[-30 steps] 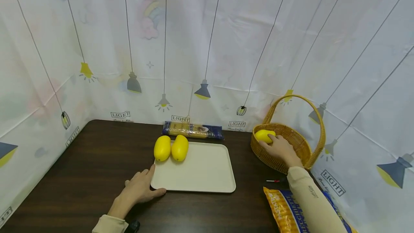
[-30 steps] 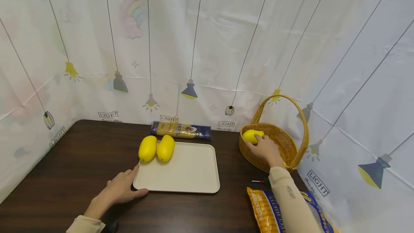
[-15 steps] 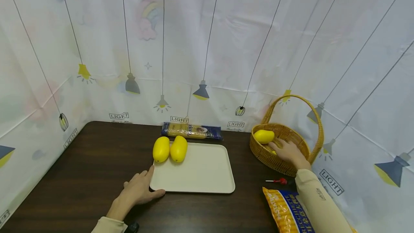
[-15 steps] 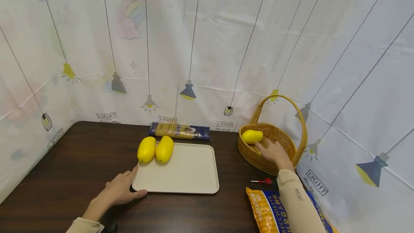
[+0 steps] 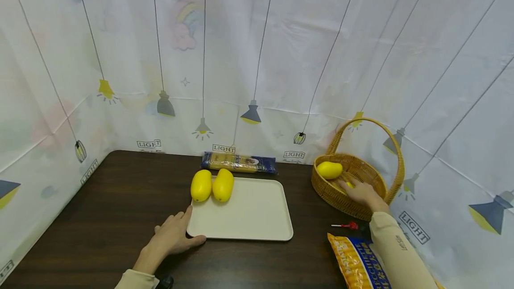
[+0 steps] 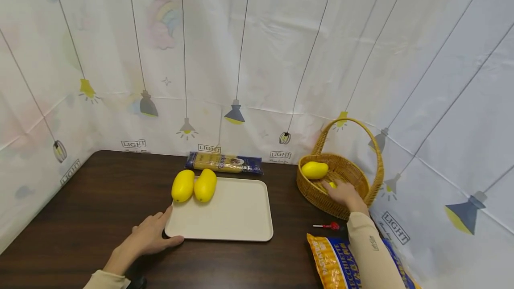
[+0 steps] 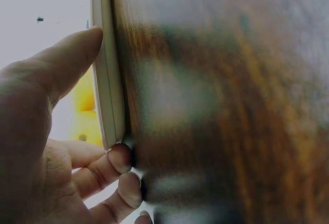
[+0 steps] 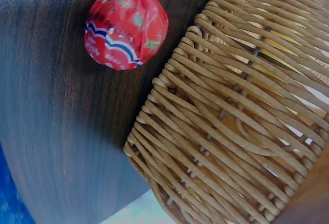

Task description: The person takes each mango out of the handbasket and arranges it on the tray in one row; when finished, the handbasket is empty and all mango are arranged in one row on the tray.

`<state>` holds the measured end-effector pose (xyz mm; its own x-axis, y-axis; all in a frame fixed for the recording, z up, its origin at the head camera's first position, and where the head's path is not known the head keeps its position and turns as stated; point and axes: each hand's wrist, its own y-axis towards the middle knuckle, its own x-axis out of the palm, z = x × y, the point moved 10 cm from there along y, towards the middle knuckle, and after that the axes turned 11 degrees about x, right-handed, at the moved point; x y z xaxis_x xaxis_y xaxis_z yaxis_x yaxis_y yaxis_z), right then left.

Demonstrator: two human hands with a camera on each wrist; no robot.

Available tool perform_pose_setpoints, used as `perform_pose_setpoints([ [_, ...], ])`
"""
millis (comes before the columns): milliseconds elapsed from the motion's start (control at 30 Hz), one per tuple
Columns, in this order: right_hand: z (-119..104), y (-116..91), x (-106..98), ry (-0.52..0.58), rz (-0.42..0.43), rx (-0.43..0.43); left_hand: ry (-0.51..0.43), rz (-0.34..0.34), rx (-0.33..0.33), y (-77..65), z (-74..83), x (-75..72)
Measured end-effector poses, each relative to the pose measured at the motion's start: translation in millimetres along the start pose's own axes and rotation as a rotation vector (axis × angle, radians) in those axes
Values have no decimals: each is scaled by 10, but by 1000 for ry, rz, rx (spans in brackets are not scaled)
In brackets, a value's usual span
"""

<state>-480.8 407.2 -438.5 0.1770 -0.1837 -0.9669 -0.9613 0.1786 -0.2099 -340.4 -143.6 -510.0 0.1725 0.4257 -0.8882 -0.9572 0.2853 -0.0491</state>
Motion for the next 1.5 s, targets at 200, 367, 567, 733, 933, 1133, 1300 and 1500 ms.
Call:
perform_pose_setpoints([
  [200, 36, 38, 29, 10, -11, 7, 0, -5, -1, 4, 5, -12],
  [367, 59, 77, 20, 4, 8, -3, 1, -6, -2, 9, -3, 1],
  [567, 36, 75, -39, 22, 35, -23, -6, -5, -10, 4, -15, 9],
  [733, 24, 64, -62, 20, 47, -33, -3, -6, -11, 4, -9, 3],
  [933, 46, 94, -63, 35, 74, -37, -1, -8, -12, 6, -8, 2],
  [1133, 18, 80, -124, 61, 142, -72, 4, -11, -11, -2, -3, 1],
  [1300, -47, 33, -252, 89, 240, -131, 7, -15, -13, -3, -6, -3],
  [1500, -145, -46, -396, 147, 302, -166, 9, -14, -15, 5, -13, 6],
])
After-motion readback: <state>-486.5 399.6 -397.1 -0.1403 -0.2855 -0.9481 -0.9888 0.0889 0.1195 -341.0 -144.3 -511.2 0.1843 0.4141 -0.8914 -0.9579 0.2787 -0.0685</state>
